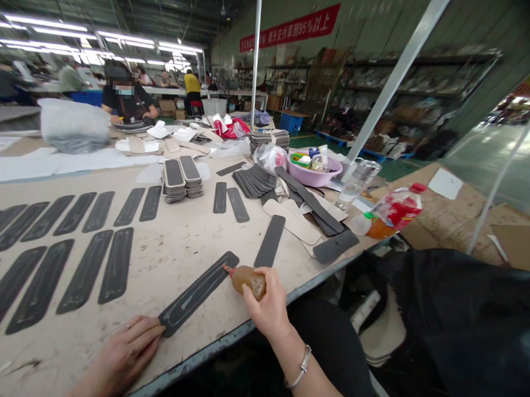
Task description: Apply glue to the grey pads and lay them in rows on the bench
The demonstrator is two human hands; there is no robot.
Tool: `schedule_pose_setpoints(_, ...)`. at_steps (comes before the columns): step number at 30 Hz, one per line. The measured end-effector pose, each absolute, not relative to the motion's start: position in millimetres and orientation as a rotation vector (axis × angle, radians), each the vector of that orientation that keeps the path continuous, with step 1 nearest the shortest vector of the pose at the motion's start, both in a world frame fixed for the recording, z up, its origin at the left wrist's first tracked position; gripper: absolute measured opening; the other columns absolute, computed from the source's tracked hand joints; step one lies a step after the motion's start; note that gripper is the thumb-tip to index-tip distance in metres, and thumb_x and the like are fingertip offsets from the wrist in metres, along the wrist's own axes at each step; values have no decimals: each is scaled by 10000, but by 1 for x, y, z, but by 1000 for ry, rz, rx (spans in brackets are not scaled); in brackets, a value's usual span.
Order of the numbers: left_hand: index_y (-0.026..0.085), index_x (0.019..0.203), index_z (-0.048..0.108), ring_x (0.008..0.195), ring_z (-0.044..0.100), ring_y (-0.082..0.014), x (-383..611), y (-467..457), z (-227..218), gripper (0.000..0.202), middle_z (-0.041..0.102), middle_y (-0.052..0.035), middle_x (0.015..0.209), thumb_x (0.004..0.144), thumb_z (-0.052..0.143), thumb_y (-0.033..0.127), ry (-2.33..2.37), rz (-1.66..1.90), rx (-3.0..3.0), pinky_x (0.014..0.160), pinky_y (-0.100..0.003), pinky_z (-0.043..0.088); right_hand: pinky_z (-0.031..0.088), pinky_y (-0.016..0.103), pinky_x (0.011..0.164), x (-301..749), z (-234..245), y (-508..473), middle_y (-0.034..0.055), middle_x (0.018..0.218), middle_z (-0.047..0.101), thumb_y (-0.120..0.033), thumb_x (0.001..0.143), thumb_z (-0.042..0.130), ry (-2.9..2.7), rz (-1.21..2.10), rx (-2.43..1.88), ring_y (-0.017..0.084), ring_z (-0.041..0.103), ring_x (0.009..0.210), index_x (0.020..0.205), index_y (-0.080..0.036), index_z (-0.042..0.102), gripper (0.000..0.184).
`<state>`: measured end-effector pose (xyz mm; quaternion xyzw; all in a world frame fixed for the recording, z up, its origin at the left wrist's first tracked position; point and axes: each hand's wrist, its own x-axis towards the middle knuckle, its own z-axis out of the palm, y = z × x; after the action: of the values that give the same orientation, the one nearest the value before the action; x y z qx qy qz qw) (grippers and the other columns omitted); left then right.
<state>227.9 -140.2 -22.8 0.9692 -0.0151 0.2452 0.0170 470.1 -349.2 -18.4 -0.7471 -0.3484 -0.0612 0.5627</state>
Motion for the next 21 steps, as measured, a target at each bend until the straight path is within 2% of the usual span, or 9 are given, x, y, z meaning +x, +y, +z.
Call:
schedule_pose_setpoints(4, 204, 957, 696, 885, 658, -134, 226, -136, -28, 236, 717, -40, 935, 906, 465, 208, -51, 756, 3022, 872, -209, 517, 501, 343, 716, 460, -14, -351, 24, 886, 575, -193, 707, 582, -854, -23, -1685, 205, 584, 796, 988, -223, 509, 291)
schedule_pose_setpoints(10, 217, 983, 702, 906, 660, -137, 221, -134, -30, 268, 721, -35, 951, 905, 448, 185, -71, 631, 3067, 918, -226, 508, 491, 376, 783, 484, -22, -349, 41, 935, 580, -249, 734, 609, -621, -181, -1734, 223, 577, 849, 996, -213, 518, 280)
schedule_pose_setpoints(14, 226, 1013, 698, 933, 657, -137, 218, -129, -38, 288, 721, -28, 972, 910, 435, 169, -78, 594, 3085, 948, -233, 494, 495, 369, 776, 495, -28, -346, 37, 928, 577, -266, 742, 612, -589, -181, -1750, 215, 573, 842, 995, -215, 513, 277)
schedule_pose_setpoints(21, 208, 945, 696, 884, 660, -135, 226, -140, -24, 260, 717, -43, 931, 915, 437, 200, -11, 659, 3025, 883, -215, 521, 499, 360, 759, 487, -27, -348, 27, 912, 591, -260, 730, 609, -641, -106, -1771, 208, 582, 807, 971, -219, 523, 259)
